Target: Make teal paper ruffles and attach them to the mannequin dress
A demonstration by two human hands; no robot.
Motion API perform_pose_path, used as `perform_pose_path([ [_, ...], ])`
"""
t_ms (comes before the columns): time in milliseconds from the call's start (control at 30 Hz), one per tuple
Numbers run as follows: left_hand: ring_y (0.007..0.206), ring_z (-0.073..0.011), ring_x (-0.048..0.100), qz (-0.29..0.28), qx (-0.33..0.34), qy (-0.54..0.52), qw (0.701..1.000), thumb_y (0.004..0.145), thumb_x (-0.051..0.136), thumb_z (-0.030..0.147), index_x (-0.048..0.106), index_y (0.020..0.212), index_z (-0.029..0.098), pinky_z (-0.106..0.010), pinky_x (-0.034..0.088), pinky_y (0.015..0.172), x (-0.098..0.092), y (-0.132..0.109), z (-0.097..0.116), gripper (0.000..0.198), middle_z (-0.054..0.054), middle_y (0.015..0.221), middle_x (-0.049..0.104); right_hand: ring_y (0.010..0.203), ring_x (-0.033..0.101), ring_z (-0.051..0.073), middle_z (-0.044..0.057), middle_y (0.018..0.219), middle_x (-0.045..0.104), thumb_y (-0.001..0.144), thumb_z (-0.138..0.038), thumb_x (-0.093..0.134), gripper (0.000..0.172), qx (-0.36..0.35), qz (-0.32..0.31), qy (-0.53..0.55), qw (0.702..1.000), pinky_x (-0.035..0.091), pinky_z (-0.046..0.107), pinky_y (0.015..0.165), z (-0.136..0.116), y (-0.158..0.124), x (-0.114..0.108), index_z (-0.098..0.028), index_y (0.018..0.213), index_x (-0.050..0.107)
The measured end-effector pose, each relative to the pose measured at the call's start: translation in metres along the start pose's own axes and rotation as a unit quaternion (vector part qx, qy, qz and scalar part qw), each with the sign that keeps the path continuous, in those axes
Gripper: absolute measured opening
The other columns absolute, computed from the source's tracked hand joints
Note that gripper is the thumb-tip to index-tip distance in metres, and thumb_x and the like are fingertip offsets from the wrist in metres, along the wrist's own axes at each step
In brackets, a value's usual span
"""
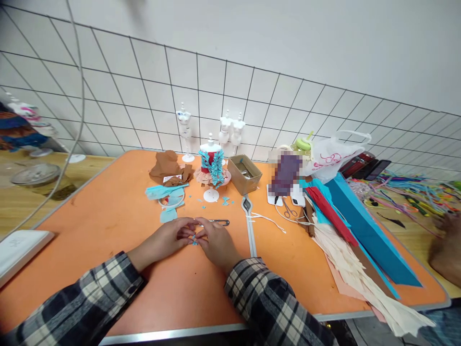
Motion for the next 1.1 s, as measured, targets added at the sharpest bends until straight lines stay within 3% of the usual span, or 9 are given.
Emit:
perform_pose_path([
  [167,0.107,-0.0245,0.059,0.017,0.017,0.104,0.994,0.076,0.066,0.02,0.054,0.123,0.023,-0.04,0.05,0.093,-0.014,-0.003,0.007,0.049,-0.008,0.118,0.06,0.097,0.066,0.017,-0.001,0.1,0.074,0.08,-0.009,0.064,0.057,0.013,0.026,0.018,0.999,0.048,0.034,0.089,-0.001,-0.004,-0.007,-0.026,0.132,0.046],
  [333,0.084,-0.0181,0.061,-0.001,-0.034,0.106,0.994,0.082,0.054,0.018,0.054,0.119,0.021,-0.031,0.05,0.076,-0.023,-0.003,0.006,0.037,-0.004,0.094,0.063,0.092,0.067,0.016,-0.002,0.095,0.075,0.082,-0.009,0.06,0.053,0.022,0.045,0.025,0.998,0.048,0.033,0.088,0.002,-0.002,-0.008,-0.026,0.131,0.047],
  [467,0.071,-0.0167,0.057,0.001,-0.076,0.16,0.984,0.086,0.053,0.028,0.055,0.094,0.02,-0.027,0.042,0.063,-0.028,-0.005,0.018,0.012,-0.001,0.081,0.061,0.096,0.064,0.017,-0.001,0.1,0.074,0.081,-0.01,0.063,0.057,-0.01,0.01,0.003,1.0,0.045,0.033,0.09,-0.001,0.007,-0.003,-0.026,0.133,0.046],
  [633,0.069,-0.0167,0.054,-0.08,-0.077,0.21,0.971,0.072,0.071,0.041,0.053,0.091,0.021,-0.026,0.037,0.06,-0.028,-0.009,0.033,0.033,0.002,0.082,0.06,0.094,0.061,0.019,-0.001,0.094,0.073,0.082,-0.012,0.065,0.057,-0.039,-0.03,-0.052,0.997,0.044,0.034,0.09,-0.009,0.017,0.003,-0.024,0.134,0.046],
  [733,0.071,-0.0183,0.054,-0.06,-0.076,0.248,0.964,0.069,0.073,0.051,0.054,0.087,0.021,-0.027,0.035,0.06,-0.022,-0.008,0.034,0.039,0.001,0.082,0.062,0.088,0.061,0.019,0.0,0.088,0.071,0.083,-0.008,0.06,0.052,-0.061,-0.024,-0.074,0.995,0.046,0.034,0.085,-0.011,0.016,0.005,-0.022,0.131,0.049],
  [800,0.078,-0.0206,0.056,-0.039,-0.064,0.26,0.963,0.071,0.072,0.053,0.058,0.092,0.022,-0.028,0.037,0.062,-0.014,-0.008,0.032,0.041,0.0,0.085,0.063,0.087,0.062,0.019,0.001,0.089,0.071,0.084,-0.01,0.059,0.046,-0.087,0.023,-0.072,0.993,0.047,0.034,0.082,-0.011,0.011,0.0,-0.022,0.128,0.05],
  [900,0.087,-0.0211,0.059,-0.042,-0.008,0.25,0.967,0.081,0.068,0.043,0.063,0.099,0.025,-0.03,0.04,0.071,-0.003,-0.006,0.028,0.026,-0.001,0.091,0.067,0.081,0.063,0.017,0.001,0.088,0.071,0.087,-0.016,0.058,0.04,-0.11,0.191,-0.045,0.974,0.049,0.033,0.077,-0.01,0.004,-0.026,-0.024,0.125,0.05],
  [1000,0.087,-0.0181,0.061,-0.071,0.043,0.232,0.969,0.091,0.055,0.03,0.066,0.088,0.025,-0.029,0.042,0.075,-0.001,-0.001,0.021,0.012,0.0,0.088,0.069,0.074,0.064,0.015,-0.001,0.084,0.071,0.086,-0.021,0.062,0.04,-0.082,0.406,-0.028,0.91,0.049,0.032,0.077,-0.008,0.009,-0.075,-0.023,0.123,0.047],
  [1100,0.088,-0.018,0.061,-0.003,0.055,0.239,0.969,0.093,0.052,0.028,0.067,0.091,0.023,-0.029,0.045,0.076,-0.011,0.011,0.014,0.016,-0.002,0.091,0.07,0.076,0.066,0.016,0.002,0.087,0.073,0.085,-0.027,0.064,0.044,-0.036,0.472,-0.045,0.88,0.048,0.031,0.075,-0.005,0.036,-0.125,-0.02,0.124,0.046],
])
Point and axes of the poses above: each hand's wrist, its own y-axis towards the middle knuckle, its own x-axis out of the palm, z = x × y, the point moved 2 cm from there along y, towards the middle knuckle
